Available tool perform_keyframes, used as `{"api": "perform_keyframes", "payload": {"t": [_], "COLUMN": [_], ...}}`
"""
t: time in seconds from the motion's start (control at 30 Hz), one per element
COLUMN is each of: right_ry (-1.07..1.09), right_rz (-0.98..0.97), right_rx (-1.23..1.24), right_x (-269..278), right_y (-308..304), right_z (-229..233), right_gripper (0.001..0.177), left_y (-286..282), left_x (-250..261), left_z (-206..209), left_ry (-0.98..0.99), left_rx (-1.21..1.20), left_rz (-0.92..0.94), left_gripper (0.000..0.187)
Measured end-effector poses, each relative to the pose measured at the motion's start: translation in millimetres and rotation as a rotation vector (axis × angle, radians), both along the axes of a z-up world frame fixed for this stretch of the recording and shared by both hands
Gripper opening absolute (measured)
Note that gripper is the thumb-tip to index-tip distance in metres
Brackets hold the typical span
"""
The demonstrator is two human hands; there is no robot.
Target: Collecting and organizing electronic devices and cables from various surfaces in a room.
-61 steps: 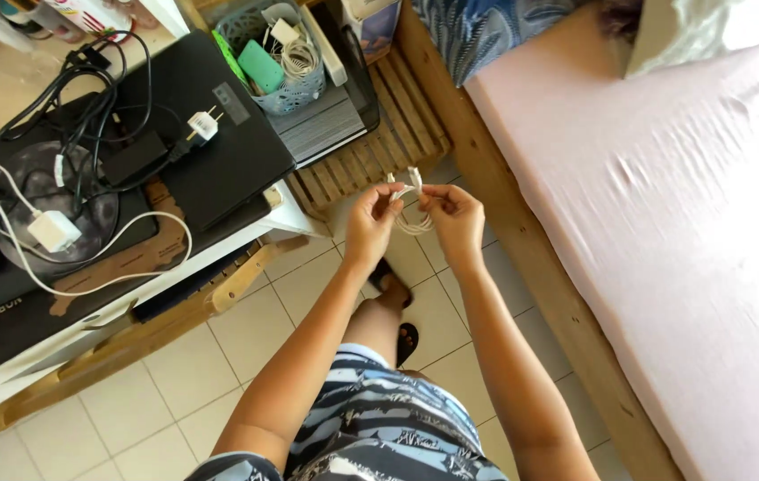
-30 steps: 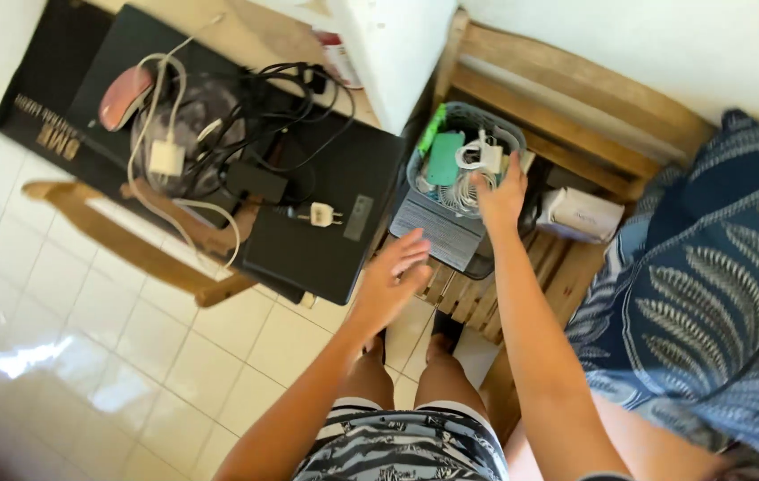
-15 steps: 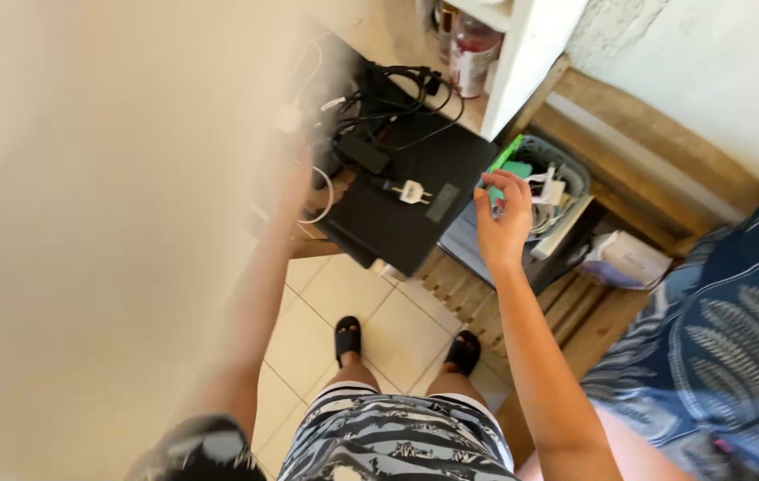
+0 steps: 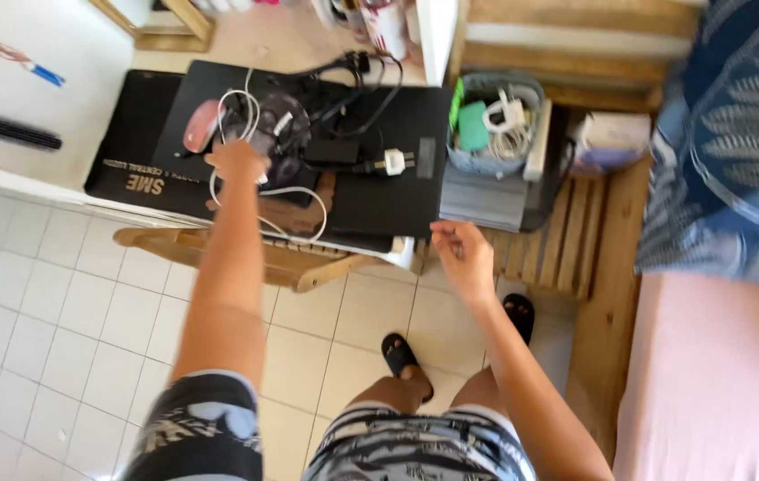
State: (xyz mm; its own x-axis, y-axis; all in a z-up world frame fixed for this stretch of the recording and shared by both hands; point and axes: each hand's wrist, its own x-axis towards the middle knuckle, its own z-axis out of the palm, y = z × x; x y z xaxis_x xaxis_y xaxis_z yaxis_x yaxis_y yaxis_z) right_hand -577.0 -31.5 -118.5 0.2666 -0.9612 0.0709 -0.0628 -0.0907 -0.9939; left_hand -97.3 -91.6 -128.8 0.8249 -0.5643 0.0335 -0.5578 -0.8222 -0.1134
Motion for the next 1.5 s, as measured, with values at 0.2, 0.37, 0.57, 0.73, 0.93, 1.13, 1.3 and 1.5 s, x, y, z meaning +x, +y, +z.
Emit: {"api": "perform_keyframes", "payload": {"t": [0.2, 0.37, 0.57, 0.73, 0.93, 1.13, 1.3, 1.5], "right_ry": [0.005, -0.154, -0.074, 0.232, 0.144, 0.649, 0.513, 0.156], "right_rz": [0.009, 0.252, 1.055, 0.94, 1.242, 1.444, 1.366, 1.163], "right_rx": [-0.182, -0.897, -0.621, -0.617, -0.459, -0.593, -0.698, -0.814], "right_x": [35, 79, 107, 129, 111, 65, 78, 104], "right_y": [17, 38, 41, 23, 54, 117, 94, 95], "right_z": [71, 232, 225, 170, 181, 286, 292, 297], "right_gripper": [0.014, 0.067, 0.035, 0.019, 0.01, 0.022, 0.018, 0.013], "left_y": [83, 198, 298, 348, 385, 378, 353, 344], "left_x": [-20, -182, -257, -265, -273, -268, -256, -265], "left_z": [93, 256, 278, 277, 281, 228, 218, 223], "left_ry": [1.065, 1.481, 1.715, 1.228, 0.792, 1.289, 1.229, 1.702], "left_rx": [-0.834, -0.649, -0.949, -1.551, -1.819, -1.67, -1.363, -1.053], "left_rz": [-0.173, -0.533, -0.861, -0.964, -0.684, -0.492, -0.244, -0.356], "left_gripper": [0.032, 0.015, 0.035, 0.051, 0.048, 0.069, 0.069, 0.056]}}
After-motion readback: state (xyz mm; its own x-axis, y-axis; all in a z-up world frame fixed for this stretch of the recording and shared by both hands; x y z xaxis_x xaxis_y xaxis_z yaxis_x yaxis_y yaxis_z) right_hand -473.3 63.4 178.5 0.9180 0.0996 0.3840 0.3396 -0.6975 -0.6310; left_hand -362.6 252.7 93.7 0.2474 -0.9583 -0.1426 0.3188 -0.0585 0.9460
